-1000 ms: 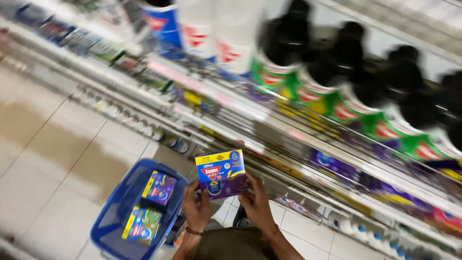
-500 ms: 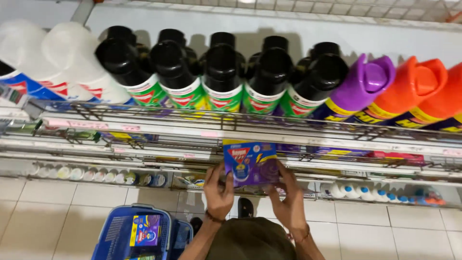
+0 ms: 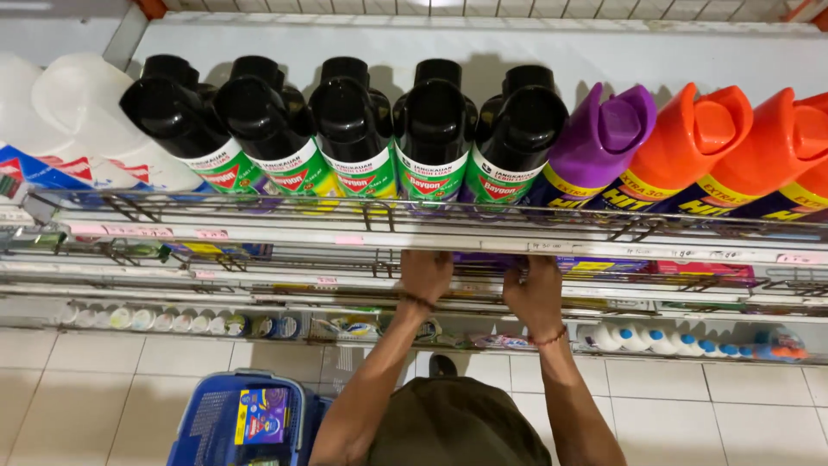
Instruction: Selecting insecticide products from a store shelf and placing them into a shopping basket.
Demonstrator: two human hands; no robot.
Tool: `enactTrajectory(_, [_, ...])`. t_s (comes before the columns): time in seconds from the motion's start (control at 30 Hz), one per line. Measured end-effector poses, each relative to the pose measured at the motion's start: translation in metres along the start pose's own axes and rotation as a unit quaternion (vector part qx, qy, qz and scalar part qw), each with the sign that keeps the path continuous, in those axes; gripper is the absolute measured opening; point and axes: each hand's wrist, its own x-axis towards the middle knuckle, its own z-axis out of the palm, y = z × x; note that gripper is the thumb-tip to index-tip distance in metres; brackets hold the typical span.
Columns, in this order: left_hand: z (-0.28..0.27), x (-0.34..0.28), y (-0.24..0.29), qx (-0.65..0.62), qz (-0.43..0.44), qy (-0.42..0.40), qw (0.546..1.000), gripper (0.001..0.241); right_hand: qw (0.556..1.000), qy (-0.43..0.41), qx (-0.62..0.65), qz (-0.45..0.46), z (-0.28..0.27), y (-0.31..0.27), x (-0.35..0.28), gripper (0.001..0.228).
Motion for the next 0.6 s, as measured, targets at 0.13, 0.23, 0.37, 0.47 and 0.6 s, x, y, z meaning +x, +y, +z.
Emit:
enactTrajectory(0.13, [0.010, 0.013, -0.005, 0.024, -0.095, -0.203, 0.974, 0.017, 0.998, -0.017, -0.054, -0.014, 0.008, 0.009, 0.002, 0.030])
enactTrajectory(0.23, [0.005, 0.019, 0.001, 0.004, -0.071, -0.158, 0.985, 0.016, 0.993, -0.027, -0.102, -0.049, 0.012, 0.009, 0.002, 0.036])
enactTrajectory(0.37, [0.009, 0.019, 0.001, 0.039, -0.126, -0.198, 0.971, 0.016, 0.985, -0.025, -0.129, -0.109, 0.014, 0.014, 0.000, 0.040])
enactTrajectory(0.47, [0.010, 0.017, -0.001, 0.059, -0.133, -0.212, 0.966, 0.019, 0.984, -0.048, -0.143, -0.096, 0.014, 0.017, -0.001, 0.042])
enactTrajectory(0.6, [0.013, 0.015, -0.004, 0.066, -0.113, -0.198, 0.971, 0.021, 0.980, -0.107, -0.158, -0.059, 0.007, 0.008, 0.004, 0.047])
